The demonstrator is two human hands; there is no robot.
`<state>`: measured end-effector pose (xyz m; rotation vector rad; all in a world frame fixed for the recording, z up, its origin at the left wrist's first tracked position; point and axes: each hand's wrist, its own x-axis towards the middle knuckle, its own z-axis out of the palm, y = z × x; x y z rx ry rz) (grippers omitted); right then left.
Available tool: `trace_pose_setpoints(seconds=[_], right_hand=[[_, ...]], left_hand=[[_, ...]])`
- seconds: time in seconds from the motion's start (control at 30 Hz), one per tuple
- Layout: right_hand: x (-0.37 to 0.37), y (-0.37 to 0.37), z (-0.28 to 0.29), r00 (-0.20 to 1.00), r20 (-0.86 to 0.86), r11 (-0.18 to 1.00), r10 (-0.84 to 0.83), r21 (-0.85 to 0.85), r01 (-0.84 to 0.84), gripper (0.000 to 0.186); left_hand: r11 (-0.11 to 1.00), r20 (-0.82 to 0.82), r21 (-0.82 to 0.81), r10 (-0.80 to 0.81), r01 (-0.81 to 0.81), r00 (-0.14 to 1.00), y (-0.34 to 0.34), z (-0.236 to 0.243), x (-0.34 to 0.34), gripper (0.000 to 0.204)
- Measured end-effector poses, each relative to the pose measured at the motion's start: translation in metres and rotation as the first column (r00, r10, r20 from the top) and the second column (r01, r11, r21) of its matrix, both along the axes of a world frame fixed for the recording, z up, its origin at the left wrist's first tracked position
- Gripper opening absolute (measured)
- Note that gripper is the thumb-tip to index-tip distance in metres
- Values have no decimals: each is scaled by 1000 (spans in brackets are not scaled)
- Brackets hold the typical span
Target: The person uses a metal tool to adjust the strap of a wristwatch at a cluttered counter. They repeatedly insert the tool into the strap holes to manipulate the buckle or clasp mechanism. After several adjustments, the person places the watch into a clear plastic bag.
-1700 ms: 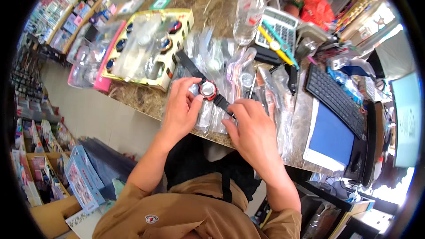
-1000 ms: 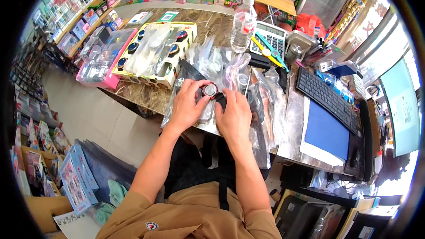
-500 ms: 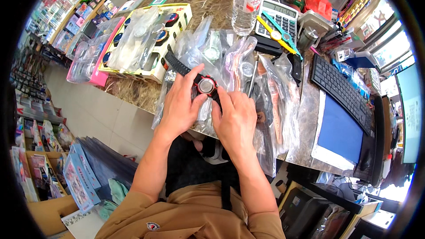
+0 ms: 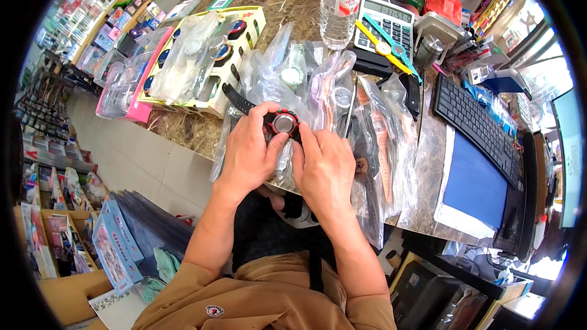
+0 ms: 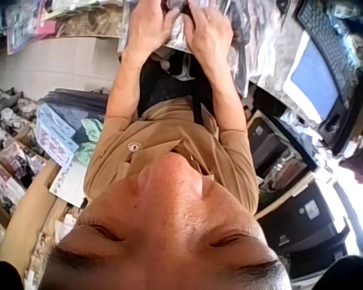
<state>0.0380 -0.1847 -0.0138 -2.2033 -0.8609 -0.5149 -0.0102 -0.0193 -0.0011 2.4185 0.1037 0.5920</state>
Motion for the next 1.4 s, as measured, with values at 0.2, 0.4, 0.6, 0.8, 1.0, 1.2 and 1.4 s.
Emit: trace_pose_setpoints(seconds=[0.2, 0.4, 0.6, 0.8, 1.0, 1.2, 1.4], right_hand=[[-1, 1, 1, 1000, 9, 1000, -10, -7, 10, 34], [1, -1, -2, 1000, -24, 1000, -5, 5, 5, 32], [1, -3, -1, 999, -33, 1000, -13, 10, 13, 31], [-1, -9, 20, 998, -50, 993, 23, 117, -17, 27], [42, -24, 46, 962, -77, 962, -261, -102, 253, 31], [77, -31, 26, 966, -87, 962, -241, -153, 227, 30], [50, -40, 64, 724, -620, 728, 301, 640, 246, 43]], left_hand=[[999, 4, -24, -24, 24, 1000, -2, 0, 5, 46], [992, -33, -122, 39, -43, 999, -5, -1, 8, 48], [982, 4, -184, 45, -44, 999, -6, -6, 11, 51], [985, 17, -161, 66, -62, 998, 3, -18, 8, 53], [973, -59, -225, 44, -56, 997, -1, -14, 9, 53], [970, 13, -239, 37, -33, 999, -1, -18, 10, 51], [969, -4, -243, 41, -41, 999, 4, -15, 8, 50]])
